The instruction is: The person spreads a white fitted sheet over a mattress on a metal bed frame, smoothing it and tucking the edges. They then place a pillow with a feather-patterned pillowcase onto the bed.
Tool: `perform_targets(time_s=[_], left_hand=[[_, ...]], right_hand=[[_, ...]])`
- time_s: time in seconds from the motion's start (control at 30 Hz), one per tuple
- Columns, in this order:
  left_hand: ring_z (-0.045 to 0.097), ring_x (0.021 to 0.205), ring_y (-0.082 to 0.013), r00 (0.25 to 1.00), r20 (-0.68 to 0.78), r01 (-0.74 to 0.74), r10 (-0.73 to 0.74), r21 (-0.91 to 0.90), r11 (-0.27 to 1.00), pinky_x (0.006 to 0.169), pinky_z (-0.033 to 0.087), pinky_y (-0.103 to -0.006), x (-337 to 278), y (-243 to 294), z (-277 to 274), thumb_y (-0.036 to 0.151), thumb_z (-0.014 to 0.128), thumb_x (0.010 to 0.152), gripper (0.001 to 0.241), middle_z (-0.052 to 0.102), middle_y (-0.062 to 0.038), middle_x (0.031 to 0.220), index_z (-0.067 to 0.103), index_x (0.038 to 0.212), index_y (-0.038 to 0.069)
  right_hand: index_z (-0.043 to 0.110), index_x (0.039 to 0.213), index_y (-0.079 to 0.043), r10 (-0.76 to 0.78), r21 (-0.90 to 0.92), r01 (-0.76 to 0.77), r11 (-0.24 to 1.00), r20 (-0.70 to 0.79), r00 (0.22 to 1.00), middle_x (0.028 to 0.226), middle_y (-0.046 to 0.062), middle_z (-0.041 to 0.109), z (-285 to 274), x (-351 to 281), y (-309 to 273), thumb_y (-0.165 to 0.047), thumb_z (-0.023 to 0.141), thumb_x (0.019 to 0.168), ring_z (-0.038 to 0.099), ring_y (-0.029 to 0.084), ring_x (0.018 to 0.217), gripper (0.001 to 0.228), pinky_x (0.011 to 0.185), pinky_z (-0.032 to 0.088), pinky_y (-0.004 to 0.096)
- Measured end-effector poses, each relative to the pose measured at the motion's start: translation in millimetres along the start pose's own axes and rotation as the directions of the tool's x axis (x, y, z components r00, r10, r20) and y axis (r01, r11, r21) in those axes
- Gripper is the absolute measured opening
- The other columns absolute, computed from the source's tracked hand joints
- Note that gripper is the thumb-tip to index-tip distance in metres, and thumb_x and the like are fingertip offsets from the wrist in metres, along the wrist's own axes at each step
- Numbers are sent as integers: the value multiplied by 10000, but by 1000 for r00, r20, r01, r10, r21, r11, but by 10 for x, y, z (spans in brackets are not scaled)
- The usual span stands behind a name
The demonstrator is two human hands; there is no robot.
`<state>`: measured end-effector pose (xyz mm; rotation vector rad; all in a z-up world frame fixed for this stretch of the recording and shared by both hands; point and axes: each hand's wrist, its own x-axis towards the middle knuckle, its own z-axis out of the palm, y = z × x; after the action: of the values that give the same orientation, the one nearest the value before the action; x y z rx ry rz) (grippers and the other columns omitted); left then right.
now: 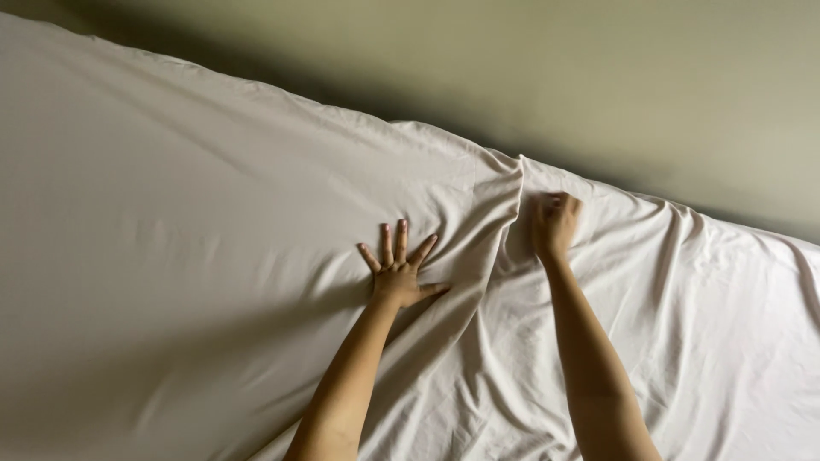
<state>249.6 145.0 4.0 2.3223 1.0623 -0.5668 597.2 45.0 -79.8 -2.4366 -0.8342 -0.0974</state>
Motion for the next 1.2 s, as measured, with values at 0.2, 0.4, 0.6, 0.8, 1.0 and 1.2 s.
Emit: perform_targets(time_s=[0.2,0.4,0.6,0.8,1.0,1.2], left_hand=[[-331,1504,-411,999,36,33,-35,41,999,1031,-176,-827,-18,47,-108,967,478,677,1172,-319,-91,1682,-128,1577,525],[-370,1479,-413,991,105,67,-77,88,994,1007,-193,-828,18,115,-137,957,484,678,1189,-346,-97,1665,-159,1576,517],[-375,1477,-408,995,70,62,-70,108,992,1009,-212,-812,70,81,-21,970,432,693,1151,-353,-101,1659,-146,1578,515],[-383,1475,-407,993,88,72,-83,115,991,1000,-226,-809,101,97,-37,973,364,717,1102,-357,-90,1658,-147,1576,509],[-383,1461,-441,993,73,85,-97,158,984,960,-230,-815,171,73,78,961,378,727,1119,-340,-138,1654,-155,1584,479],[-345,1475,-445,997,-13,74,-73,161,984,970,-217,-816,225,20,183,963,383,722,1125,-311,-147,1657,-146,1585,474]], right_hand=[[545,1323,22,56,-470,-157,868,-223,973,1331,291,543,-635,-333,581,-801,637,905,422,542,1275,927,1064,318,699],[607,1108,-53,33,-350,13,937,123,992,1177,146,676,-401,-146,800,-374,421,1140,655,375,1074,373,869,532,503],[593,1070,-54,-162,-357,298,885,363,918,1103,172,662,-990,105,813,-321,451,1059,693,391,732,303,661,557,529],[565,1085,-27,19,-434,133,891,329,944,1098,180,644,-1095,301,1161,-339,441,1126,690,392,771,338,609,560,525],[621,1034,-41,-3,-153,-10,988,-88,996,1041,184,632,-928,-297,1073,-405,561,1077,598,376,995,371,871,483,484],[586,1144,-21,190,-223,-176,959,46,981,1134,194,559,-1615,-2208,400,-625,703,826,499,382,1104,692,993,349,518]])
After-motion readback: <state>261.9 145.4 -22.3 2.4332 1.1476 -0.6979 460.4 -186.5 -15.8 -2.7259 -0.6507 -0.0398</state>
